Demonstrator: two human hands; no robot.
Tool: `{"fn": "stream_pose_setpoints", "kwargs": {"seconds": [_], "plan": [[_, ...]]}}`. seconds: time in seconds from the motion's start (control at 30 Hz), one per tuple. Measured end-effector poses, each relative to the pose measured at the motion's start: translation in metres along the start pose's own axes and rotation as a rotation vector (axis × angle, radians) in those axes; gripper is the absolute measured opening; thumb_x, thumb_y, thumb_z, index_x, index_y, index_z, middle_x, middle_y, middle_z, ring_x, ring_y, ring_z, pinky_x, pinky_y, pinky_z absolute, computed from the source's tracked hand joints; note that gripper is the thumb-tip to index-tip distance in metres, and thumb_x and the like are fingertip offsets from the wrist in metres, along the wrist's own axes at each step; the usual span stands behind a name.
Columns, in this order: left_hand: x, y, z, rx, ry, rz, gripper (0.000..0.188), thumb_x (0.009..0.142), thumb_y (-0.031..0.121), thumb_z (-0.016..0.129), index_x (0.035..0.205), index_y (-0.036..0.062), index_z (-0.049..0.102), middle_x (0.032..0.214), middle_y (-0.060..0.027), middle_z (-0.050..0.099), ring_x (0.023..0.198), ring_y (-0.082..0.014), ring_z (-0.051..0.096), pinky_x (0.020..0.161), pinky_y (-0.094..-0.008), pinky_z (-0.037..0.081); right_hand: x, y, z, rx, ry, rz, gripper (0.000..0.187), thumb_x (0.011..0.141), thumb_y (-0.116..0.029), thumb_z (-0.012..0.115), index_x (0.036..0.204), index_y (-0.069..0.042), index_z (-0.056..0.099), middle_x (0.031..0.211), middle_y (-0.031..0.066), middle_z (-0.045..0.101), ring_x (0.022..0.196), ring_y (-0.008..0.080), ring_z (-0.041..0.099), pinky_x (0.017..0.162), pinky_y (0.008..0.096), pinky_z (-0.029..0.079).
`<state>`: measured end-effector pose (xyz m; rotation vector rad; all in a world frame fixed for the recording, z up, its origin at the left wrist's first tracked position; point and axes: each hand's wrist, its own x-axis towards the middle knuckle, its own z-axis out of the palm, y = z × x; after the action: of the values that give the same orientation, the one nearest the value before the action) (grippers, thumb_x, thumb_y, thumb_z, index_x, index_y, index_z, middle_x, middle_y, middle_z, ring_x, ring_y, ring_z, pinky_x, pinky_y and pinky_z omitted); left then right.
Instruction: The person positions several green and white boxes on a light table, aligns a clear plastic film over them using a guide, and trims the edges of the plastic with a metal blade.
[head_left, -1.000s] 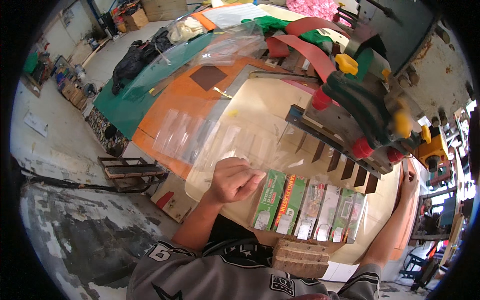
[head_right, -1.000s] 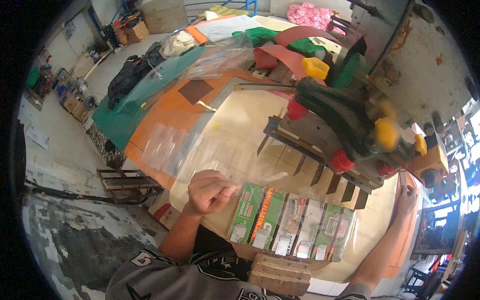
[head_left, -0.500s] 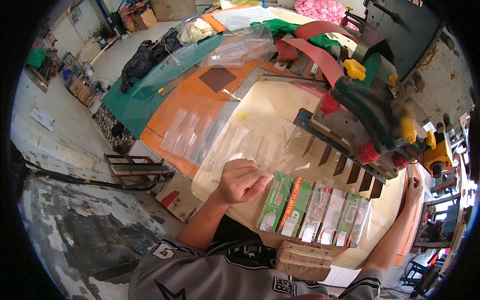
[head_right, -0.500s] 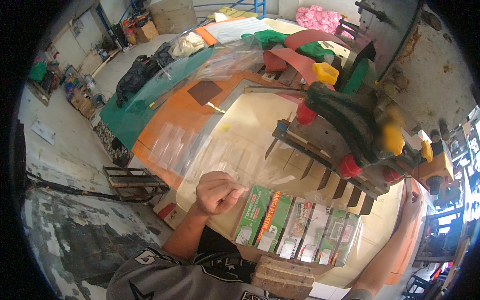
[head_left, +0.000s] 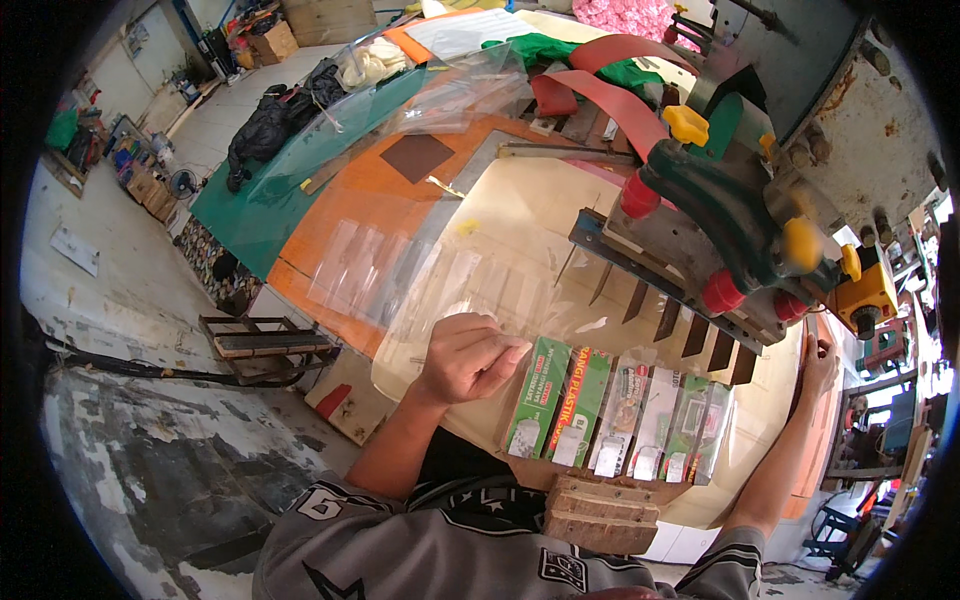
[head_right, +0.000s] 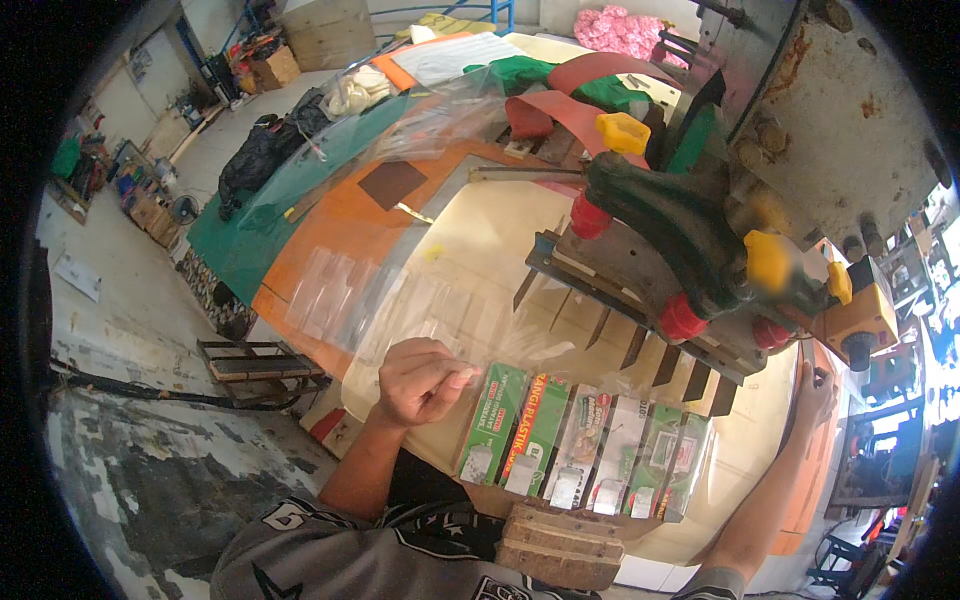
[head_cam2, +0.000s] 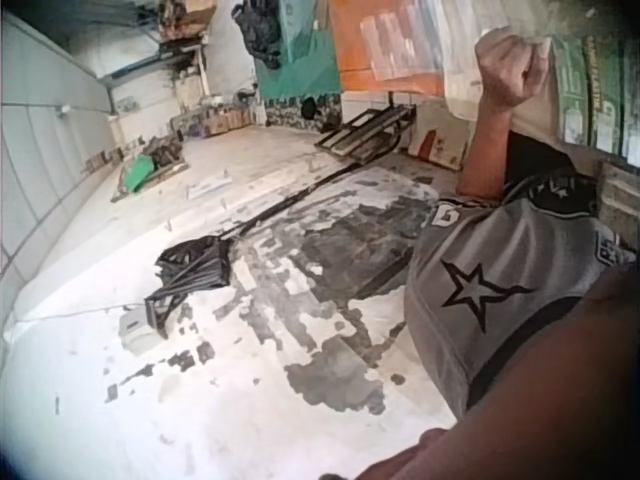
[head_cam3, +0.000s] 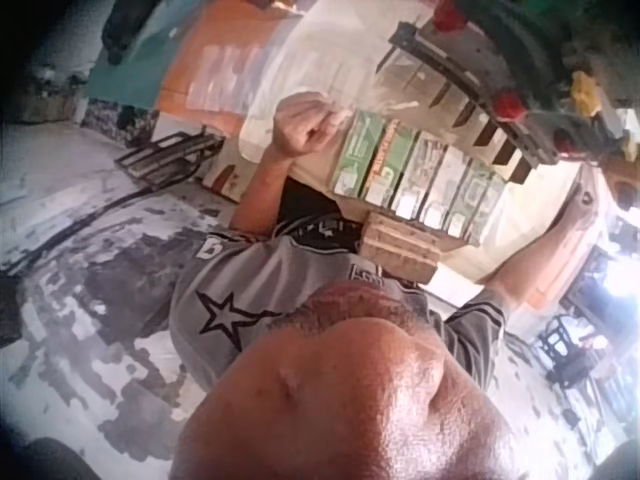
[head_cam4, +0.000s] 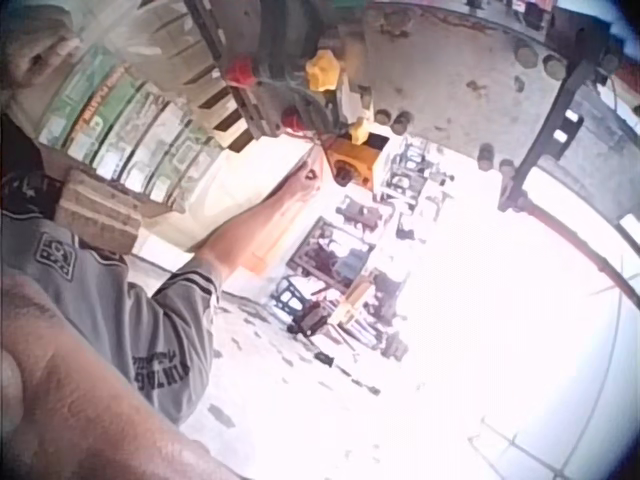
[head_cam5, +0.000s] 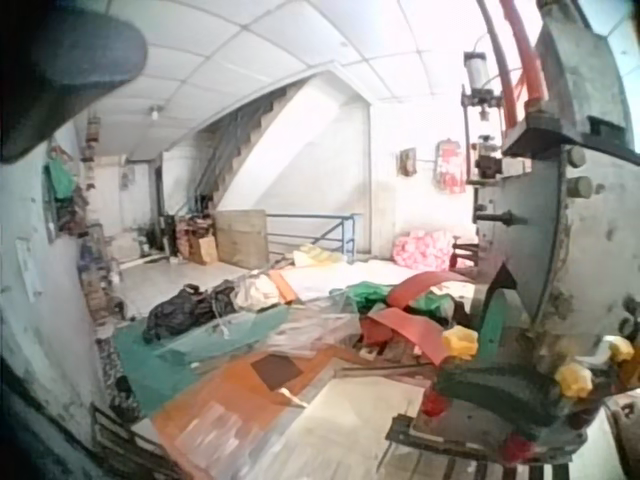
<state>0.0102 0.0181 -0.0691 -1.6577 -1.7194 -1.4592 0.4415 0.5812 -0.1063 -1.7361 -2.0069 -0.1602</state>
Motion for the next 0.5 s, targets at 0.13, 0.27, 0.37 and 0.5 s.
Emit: {"fn": "stream_pose_setpoints", "kwargs": {"seconds": [0.13,0.27,0.37,0.5], "plan": [[-0.001,-0.002,0.001,0.027,-0.019,-0.019,0.009,0.091,0.006,0.074,0.084,0.0023,0.077,0.071,-0.0085,0.070,0.059,-0.0262,0.064,0.055,-0.0384,0.051,0.004,0.023,0.015,-0.105,0.144,-0.021,0.055,0.095,-0.064,0.074,0.110,-0.011,0.081,0.092,0.0145,0.081,0.087,0.0334,0.077,0.077,0.0482,0.059],[-0.005,-0.009,0.007,0.009,0.017,0.005,0.014,0.096,0.009,0.070,0.086,0.0026,0.079,0.075,-0.0081,0.074,0.061,-0.0266,0.067,0.058,-0.0391,0.053,0.031,0.070,0.038,-0.360,0.231,-0.210,0.041,0.100,-0.047,0.069,0.087,-0.010,0.079,0.080,0.0129,0.079,0.068,0.0322,0.076,0.059,0.0466,0.059],[-0.006,-0.001,-0.002,0.066,-0.026,-0.052,0.019,0.099,0.009,0.066,0.086,0.0017,0.079,0.073,-0.0072,0.075,0.061,-0.0254,0.068,0.060,-0.0372,0.053,0.012,0.012,0.032,-0.198,0.101,0.062,0.034,0.102,-0.044,0.063,0.117,-0.019,0.080,0.110,0.0163,0.079,0.107,0.0370,0.076,0.092,0.0539,0.060],[-0.001,-0.001,0.003,0.041,-0.044,-0.107,0.023,0.100,0.009,0.063,0.086,-0.0009,0.078,0.068,-0.0070,0.074,0.060,-0.0250,0.068,0.060,-0.0359,0.053,-0.007,-0.014,-0.005,-0.079,0.022,0.211,0.045,0.099,-0.047,0.069,0.133,-0.018,0.075,0.136,0.0147,0.068,0.133,0.0388,0.060,0.111,0.0571,0.046]]}}
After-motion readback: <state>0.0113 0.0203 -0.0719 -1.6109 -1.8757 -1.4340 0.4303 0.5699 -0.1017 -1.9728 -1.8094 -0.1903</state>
